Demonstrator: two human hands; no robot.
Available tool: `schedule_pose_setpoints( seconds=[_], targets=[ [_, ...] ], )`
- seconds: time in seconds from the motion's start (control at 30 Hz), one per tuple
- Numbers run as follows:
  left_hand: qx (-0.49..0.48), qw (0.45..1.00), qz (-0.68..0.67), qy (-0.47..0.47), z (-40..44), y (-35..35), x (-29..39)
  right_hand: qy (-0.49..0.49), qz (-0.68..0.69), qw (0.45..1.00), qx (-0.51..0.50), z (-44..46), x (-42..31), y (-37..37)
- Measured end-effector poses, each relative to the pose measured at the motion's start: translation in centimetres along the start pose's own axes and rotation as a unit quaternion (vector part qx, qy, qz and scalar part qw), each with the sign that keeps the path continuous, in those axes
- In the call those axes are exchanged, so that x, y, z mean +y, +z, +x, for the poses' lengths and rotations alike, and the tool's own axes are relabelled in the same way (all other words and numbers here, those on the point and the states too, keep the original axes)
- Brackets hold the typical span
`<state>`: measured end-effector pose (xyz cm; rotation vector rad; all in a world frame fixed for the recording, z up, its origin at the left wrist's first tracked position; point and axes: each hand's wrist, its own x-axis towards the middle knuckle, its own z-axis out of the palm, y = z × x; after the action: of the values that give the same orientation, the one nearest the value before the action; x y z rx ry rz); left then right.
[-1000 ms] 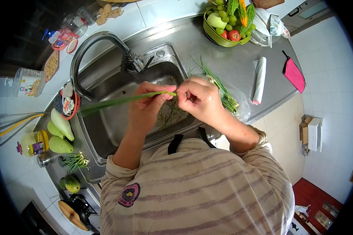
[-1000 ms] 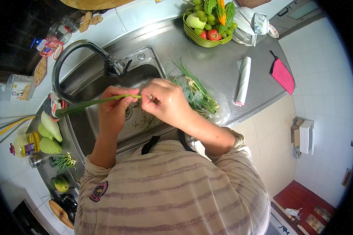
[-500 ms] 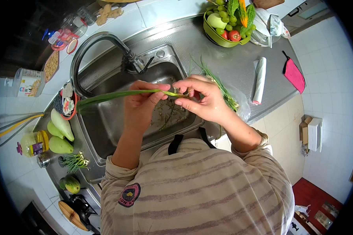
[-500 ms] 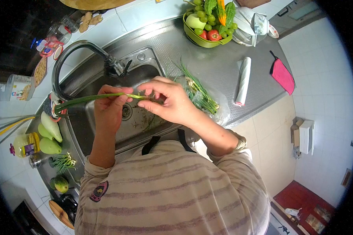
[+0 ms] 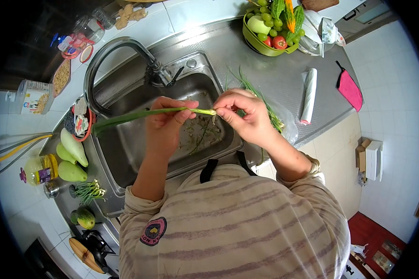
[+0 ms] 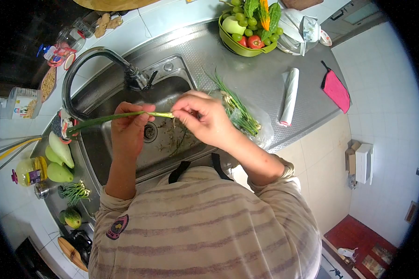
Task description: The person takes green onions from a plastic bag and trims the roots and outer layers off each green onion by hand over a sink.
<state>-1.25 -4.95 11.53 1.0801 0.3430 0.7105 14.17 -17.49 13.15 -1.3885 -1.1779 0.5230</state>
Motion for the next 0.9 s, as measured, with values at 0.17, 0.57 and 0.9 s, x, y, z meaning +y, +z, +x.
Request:
schedule_pose_setpoints(
  seconds=[0.17, 0.57, 0.9],
  targets=[
    [-0.029, 0.999, 0.037, 0.014, 0.0, 0.1, 0.1, -0.108, -0.106, 0.988, -0.037, 0.3, 0.4, 0.3],
    [-0.059, 0.998, 0.004, 0.021, 0.1, 0.1, -0.6, -0.090, -0.096, 0.991, -0.013, 0.0, 1.3, 1.4],
    [0.006, 1.000, -0.009, 0.001, 0.2, -0.4, -0.5, -0.041, -0.027, 0.998, -0.041, 0.0, 1.1, 0.6]
  ],
)
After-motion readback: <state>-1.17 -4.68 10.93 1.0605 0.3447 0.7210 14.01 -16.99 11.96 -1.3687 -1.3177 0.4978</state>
